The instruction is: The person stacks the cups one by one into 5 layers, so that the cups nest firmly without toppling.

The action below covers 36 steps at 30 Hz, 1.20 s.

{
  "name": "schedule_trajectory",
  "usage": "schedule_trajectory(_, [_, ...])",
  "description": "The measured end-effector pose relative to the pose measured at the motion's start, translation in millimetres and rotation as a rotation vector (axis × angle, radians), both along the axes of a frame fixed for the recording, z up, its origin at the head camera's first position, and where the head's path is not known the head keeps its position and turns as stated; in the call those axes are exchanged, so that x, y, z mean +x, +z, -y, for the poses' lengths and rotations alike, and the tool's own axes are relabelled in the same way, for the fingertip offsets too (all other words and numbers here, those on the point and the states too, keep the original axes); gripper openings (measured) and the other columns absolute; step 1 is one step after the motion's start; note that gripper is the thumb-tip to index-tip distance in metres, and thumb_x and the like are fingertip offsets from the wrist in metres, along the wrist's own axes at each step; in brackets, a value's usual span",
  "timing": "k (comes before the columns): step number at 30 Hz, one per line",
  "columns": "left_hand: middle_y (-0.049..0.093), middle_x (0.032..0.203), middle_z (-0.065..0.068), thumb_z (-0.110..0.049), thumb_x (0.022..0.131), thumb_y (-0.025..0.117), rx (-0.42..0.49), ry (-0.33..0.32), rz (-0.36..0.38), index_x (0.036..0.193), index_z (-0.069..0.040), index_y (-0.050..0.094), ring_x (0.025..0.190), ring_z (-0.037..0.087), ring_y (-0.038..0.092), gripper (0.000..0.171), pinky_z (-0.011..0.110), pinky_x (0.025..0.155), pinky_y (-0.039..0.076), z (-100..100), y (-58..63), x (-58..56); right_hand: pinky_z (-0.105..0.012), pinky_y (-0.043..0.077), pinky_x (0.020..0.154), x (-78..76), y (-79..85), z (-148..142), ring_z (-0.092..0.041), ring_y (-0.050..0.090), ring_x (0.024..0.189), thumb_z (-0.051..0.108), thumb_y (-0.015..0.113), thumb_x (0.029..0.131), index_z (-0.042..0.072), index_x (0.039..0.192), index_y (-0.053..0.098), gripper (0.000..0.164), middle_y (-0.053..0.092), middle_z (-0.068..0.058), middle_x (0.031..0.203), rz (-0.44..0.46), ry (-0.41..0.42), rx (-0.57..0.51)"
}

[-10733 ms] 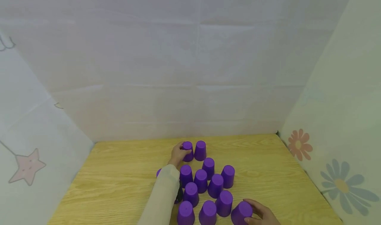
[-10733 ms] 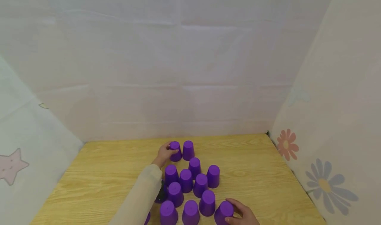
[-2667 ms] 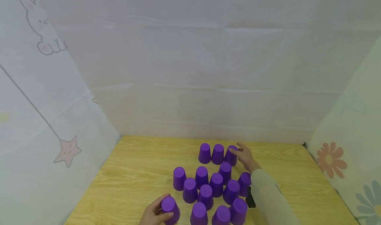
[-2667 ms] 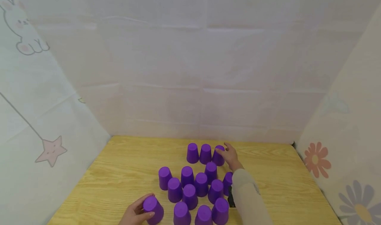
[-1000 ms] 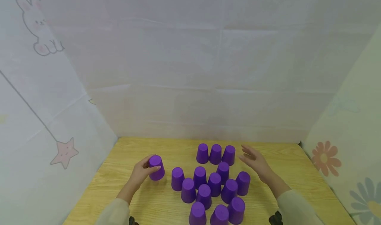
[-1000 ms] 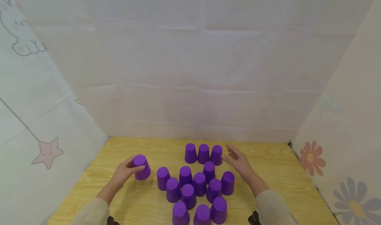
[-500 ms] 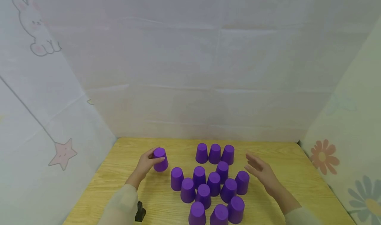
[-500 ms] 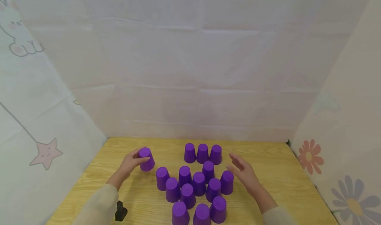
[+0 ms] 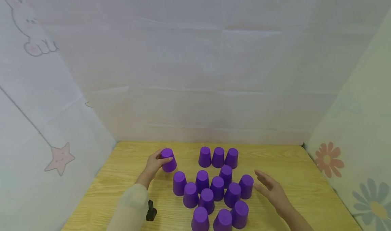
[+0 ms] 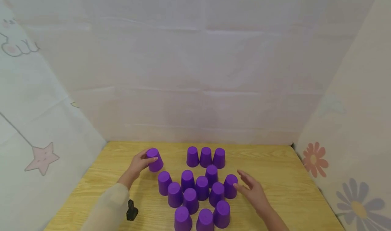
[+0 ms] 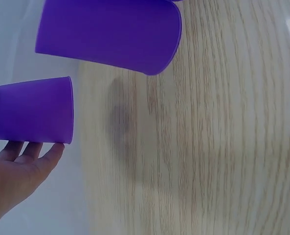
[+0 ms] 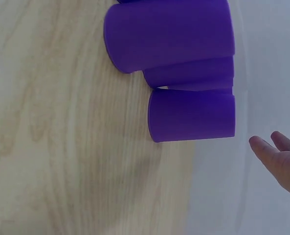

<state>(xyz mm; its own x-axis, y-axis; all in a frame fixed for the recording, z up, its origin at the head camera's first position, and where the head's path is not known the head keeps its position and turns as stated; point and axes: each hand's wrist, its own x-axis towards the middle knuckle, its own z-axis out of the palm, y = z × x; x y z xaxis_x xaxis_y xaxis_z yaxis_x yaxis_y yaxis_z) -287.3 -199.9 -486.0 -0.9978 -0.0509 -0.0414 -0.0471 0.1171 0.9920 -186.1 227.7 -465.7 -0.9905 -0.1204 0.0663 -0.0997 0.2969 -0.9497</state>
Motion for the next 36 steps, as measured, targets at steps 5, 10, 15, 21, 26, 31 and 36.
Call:
schedule_trajectory(5, [0.048, 0.116, 0.021, -0.014, 0.069, 0.072, 0.010, 0.017, 0.009, 0.124, -0.005, 0.044, 0.105, 0.032, 0.046, 0.062, 0.042, 0.086, 0.039, -11.8, -1.6, -8.4, -0.047, 0.033, 0.089, 12.1, -3.7, 2.7, -0.035, 0.032, 0.117, 0.019, 0.062, 0.080, 0.007, 0.126, 0.042, 0.052, 0.038, -0.013, 0.130, 0.015, -0.013, 0.004])
schedule_trajectory(10, [0.050, 0.114, 0.021, -0.012, 0.071, 0.070, 0.028, 0.012, -0.004, 0.123, -0.005, 0.046, 0.103, 0.033, 0.047, 0.058, 0.044, 0.085, 0.039, -21.6, -3.1, -16.3, -0.040, 0.035, 0.089, 23.1, -8.6, 7.8, -0.035, 0.033, 0.116, 0.014, 0.062, 0.079, 0.001, 0.124, 0.043, 0.050, 0.039, -0.016, 0.128, 0.003, -0.016, -0.028])
schedule_trajectory(15, [0.050, 0.113, 0.020, -0.010, 0.071, 0.070, 0.030, 0.011, -0.014, 0.121, -0.005, 0.048, 0.104, 0.032, 0.047, 0.055, 0.044, 0.087, 0.038, -30.7, -0.7, -23.4, -0.044, 0.034, 0.089, 29.7, -16.3, 7.8, -0.035, 0.034, 0.116, 0.014, 0.064, 0.078, 0.003, 0.124, 0.044, 0.052, 0.039, -0.015, 0.128, 0.034, -0.031, -0.043])
schedule_trajectory(21, [0.049, 0.115, 0.019, -0.010, 0.071, 0.070, 0.002, 0.010, -0.017, 0.123, -0.004, 0.047, 0.107, 0.032, 0.044, 0.056, 0.045, 0.090, 0.034, -40.9, 3.1, -30.8, -0.049, 0.033, 0.089, 35.8, -17.5, 7.9, -0.040, 0.032, 0.115, 0.012, 0.061, 0.080, 0.000, 0.127, 0.039, 0.053, 0.035, -0.020, 0.130, 0.063, 0.060, -0.071])
schedule_trajectory(26, [0.048, 0.116, 0.021, -0.007, 0.073, 0.068, -0.017, 0.005, -0.039, 0.123, -0.002, 0.046, 0.107, 0.034, 0.043, 0.055, 0.046, 0.090, 0.034, -48.0, 0.0, -37.7, -0.052, 0.031, 0.089, 38.4, -20.1, 11.2, -0.044, 0.030, 0.115, 0.011, 0.057, 0.083, -0.003, 0.128, 0.035, 0.053, 0.032, -0.027, 0.129, 0.092, 0.138, -0.079])
schedule_trajectory(31, [0.051, 0.111, 0.020, -0.012, 0.069, 0.072, -0.019, 0.006, -0.124, 0.121, -0.003, 0.048, 0.102, 0.034, 0.047, 0.058, 0.046, 0.085, 0.038, -55.0, -8.0, -43.9, -0.049, 0.034, 0.088, 40.2, -27.2, 14.2, -0.033, 0.037, 0.113, 0.009, 0.058, 0.082, -0.006, 0.127, 0.035, 0.053, 0.033, -0.026, 0.128, 0.073, 0.168, -0.061])
schedule_trajectory(36, [0.051, 0.111, 0.021, -0.011, 0.069, 0.072, -0.036, 0.019, -0.102, 0.121, -0.003, 0.048, 0.102, 0.033, 0.047, 0.058, 0.044, 0.085, 0.038, -62.4, -7.8, -44.7, -0.046, 0.038, 0.086, 43.8, -32.8, 17.0, -0.028, 0.040, 0.110, 0.008, 0.059, 0.081, -0.008, 0.126, 0.034, 0.053, 0.032, -0.028, 0.128, 0.035, 0.213, -0.055])
